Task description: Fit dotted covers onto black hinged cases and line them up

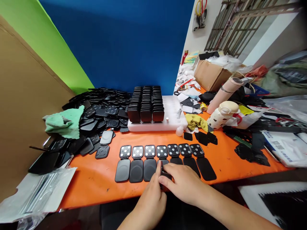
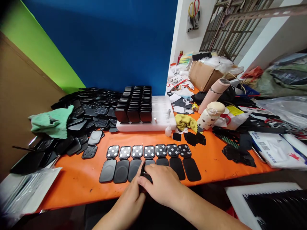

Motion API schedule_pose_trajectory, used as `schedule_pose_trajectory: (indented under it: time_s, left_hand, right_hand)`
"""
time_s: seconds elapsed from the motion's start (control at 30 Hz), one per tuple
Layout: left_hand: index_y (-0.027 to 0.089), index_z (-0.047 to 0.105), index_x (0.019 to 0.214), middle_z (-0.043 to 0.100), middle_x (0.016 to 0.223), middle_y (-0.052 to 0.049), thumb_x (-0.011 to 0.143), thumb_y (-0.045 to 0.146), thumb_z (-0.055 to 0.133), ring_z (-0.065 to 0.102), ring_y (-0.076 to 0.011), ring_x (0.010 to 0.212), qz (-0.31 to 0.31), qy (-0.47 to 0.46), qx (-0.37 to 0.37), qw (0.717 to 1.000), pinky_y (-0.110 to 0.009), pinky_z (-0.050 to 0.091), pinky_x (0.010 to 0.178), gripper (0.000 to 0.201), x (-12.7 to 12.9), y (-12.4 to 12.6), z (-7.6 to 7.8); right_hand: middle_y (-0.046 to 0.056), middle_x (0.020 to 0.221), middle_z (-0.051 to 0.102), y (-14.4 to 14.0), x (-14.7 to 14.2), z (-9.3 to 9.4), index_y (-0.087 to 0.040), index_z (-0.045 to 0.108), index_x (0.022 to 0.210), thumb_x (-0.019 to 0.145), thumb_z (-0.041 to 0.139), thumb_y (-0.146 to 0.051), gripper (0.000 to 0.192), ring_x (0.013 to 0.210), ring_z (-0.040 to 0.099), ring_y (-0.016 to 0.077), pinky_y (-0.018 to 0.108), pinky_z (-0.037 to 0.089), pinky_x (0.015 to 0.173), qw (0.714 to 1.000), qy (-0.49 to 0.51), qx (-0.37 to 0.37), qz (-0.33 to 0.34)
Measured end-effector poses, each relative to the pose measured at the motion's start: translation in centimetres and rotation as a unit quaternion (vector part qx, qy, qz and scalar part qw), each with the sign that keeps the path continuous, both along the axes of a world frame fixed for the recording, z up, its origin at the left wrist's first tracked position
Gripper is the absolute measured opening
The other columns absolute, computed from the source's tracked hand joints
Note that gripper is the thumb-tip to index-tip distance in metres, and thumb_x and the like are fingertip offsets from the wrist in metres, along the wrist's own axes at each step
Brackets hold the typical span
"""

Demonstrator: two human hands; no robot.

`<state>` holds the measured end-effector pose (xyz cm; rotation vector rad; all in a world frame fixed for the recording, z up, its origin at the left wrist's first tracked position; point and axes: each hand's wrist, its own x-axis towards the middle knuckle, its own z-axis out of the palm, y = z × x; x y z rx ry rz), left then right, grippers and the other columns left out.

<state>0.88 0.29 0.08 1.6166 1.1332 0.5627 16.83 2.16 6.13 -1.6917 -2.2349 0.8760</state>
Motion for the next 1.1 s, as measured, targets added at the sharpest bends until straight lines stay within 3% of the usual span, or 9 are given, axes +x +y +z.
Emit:
schedule_pose_trajectory:
  time_s: [0.23, 0.37, 0.5, 0.67, 0.87, 1.1]
  left_hand:
    - [0.018, 0.024, 0.142, 0.038, 0.142, -0.009, 0.069, 0.0, 0.04, 0.031, -0.0247, 0.131, 0.013, -0.017, -0.04, 0.999, -0.042, 0.024, 0.11, 0.077, 0.5, -0.3, 0.4]
    - [0.018, 0.022, 0.142, 0.042, 0.138, -0.01, 0.069, 0.0, 0.042, 0.029, -0.0243, 0.132, 0.041, -0.021, -0.042, 0.998, -0.043, 0.021, 0.11, 0.078, 0.9, -0.3, 0.1]
    - [0.019, 0.017, 0.144, 0.039, 0.14, -0.012, 0.078, 0.007, 0.043, 0.029, -0.0234, 0.132, 0.061, -0.007, -0.011, 0.998, -0.044, 0.02, 0.11, 0.072, 0.8, -0.6, -0.6]
    - [0.022, 0.012, 0.144, 0.034, 0.143, -0.011, 0.084, 0.014, 0.042, 0.031, -0.0231, 0.132, 0.036, -0.011, 0.009, 0.999, -0.043, 0.023, 0.109, 0.067, 0.5, -0.6, -1.0]
    - [0.021, 0.012, 0.144, 0.031, 0.145, -0.012, 0.086, 0.016, 0.041, 0.031, -0.0227, 0.132, 0.011, -0.001, 0.011, 1.0, -0.041, 0.027, 0.108, 0.065, 0.5, -0.8, -0.8]
    - [0.02, 0.017, 0.144, 0.051, 0.13, -0.013, 0.085, 0.016, 0.041, 0.046, -0.0245, 0.121, 0.014, 0.013, 0.001, 1.0, -0.041, 0.035, 0.103, 0.064, 0.5, -0.6, -0.3]
  right_hand:
    - [-0.002, 0.074, 0.064, -0.7, -0.6, -1.0, -0.023, 0.062, 0.075, 0.09, 0.043, -0.037, 0.028, 0.068, 0.057, 0.0128, 0.023, 0.032, 0.058, 0.998, 0.05, -0.006, -0.022]
    - [-0.002, 0.072, 0.062, -1.1, -1.1, -0.8, -0.023, 0.062, 0.072, 0.092, 0.041, -0.035, 0.031, 0.065, 0.056, 0.0124, 0.024, 0.031, 0.056, 0.999, 0.001, 0.024, -0.038]
    - [0.0, 0.077, 0.062, -1.5, -1.3, -0.7, -0.022, 0.061, 0.077, 0.093, 0.038, -0.03, 0.03, 0.066, 0.058, 0.0143, 0.025, 0.034, 0.057, 0.997, -0.057, 0.045, -0.001]
    - [0.005, 0.083, 0.063, -2.2, -1.5, -1.2, -0.019, 0.061, 0.084, 0.091, 0.041, -0.024, 0.022, 0.074, 0.06, 0.019, 0.028, 0.038, 0.064, 0.993, -0.096, 0.055, 0.039]
    - [0.001, 0.08, 0.063, -2.6, -1.3, -1.2, -0.021, 0.058, 0.081, 0.09, 0.043, -0.033, 0.021, 0.074, 0.059, 0.0165, 0.026, 0.037, 0.065, 0.999, -0.011, -0.002, -0.038]
    - [0.0, 0.073, 0.061, -2.3, -1.3, -2.3, -0.019, 0.055, 0.068, 0.083, 0.051, -0.029, 0.018, 0.067, 0.054, 0.0131, 0.023, 0.036, 0.06, 0.991, 0.089, -0.045, -0.089]
